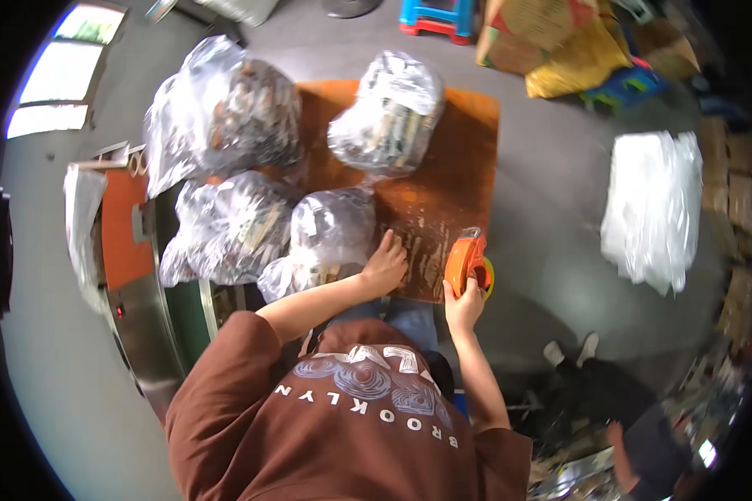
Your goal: Packaging metal components into plastic bags and sealing them using a tape dispenser.
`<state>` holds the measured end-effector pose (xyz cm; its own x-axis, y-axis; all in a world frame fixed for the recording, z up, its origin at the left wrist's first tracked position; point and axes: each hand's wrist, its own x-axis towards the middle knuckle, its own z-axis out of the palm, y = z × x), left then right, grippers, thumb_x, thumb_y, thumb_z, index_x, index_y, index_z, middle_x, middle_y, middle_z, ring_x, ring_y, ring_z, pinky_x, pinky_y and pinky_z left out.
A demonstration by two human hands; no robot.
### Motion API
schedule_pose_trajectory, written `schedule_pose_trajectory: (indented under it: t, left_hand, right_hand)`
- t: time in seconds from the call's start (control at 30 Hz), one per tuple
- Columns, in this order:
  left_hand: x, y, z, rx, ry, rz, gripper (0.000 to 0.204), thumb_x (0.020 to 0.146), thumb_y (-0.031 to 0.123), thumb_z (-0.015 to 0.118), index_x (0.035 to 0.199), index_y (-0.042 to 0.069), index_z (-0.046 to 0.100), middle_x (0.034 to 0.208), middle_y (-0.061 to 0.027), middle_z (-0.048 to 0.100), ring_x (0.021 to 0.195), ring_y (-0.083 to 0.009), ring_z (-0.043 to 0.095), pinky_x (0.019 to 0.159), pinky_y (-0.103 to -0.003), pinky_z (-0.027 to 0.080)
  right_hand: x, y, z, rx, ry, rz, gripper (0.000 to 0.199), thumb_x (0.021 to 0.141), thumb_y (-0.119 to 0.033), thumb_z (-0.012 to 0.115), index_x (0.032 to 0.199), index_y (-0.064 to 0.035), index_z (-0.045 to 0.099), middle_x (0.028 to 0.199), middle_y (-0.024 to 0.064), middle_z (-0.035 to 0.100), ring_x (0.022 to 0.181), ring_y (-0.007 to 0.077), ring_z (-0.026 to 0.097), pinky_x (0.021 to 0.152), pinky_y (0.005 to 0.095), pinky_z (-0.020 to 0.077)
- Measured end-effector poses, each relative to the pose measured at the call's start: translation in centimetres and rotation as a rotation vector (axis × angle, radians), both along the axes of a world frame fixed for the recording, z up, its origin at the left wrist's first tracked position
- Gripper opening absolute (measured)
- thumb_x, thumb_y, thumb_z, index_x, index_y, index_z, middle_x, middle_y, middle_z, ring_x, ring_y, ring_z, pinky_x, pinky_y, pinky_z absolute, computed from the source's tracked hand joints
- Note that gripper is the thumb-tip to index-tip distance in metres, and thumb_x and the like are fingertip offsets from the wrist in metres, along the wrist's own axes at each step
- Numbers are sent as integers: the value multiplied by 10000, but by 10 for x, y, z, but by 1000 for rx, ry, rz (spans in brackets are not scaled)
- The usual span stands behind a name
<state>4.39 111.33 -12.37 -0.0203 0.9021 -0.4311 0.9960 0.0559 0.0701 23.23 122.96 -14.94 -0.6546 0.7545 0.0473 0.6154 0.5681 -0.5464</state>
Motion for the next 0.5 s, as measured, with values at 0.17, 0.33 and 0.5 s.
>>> schedule_pose_trajectory:
  t: [0.17,0.33,0.5]
  left_hand:
    - [-15,-65,-101,-96,357,66,346,804,212,462,1075,56,608,1289,-113,441,1271,-300,292,1039,-535,177]
    - [-28,-134,-154,-372,225,514,329,806,184,465,1083,74,605,1195,-98,510,1151,-294,415,990,-462,277]
    - [-101,-126,-61,93,-172,585,270,760,147,551,1015,76,603,1045,-111,562,1008,-273,512,910,-418,358]
  right_hand:
    - [-15,-13,-62,-143,-393,40,482,699,-294,730,966,22,483,956,242,568,944,400,513,842,461,380]
    - [-91,2,21,-437,-513,134,631,724,-342,720,1128,55,441,1171,261,488,1154,375,435,976,424,352]
    - [-265,50,-7,-759,163,-253,940,755,-468,672,1364,32,159,1352,242,322,1221,296,385,964,377,359]
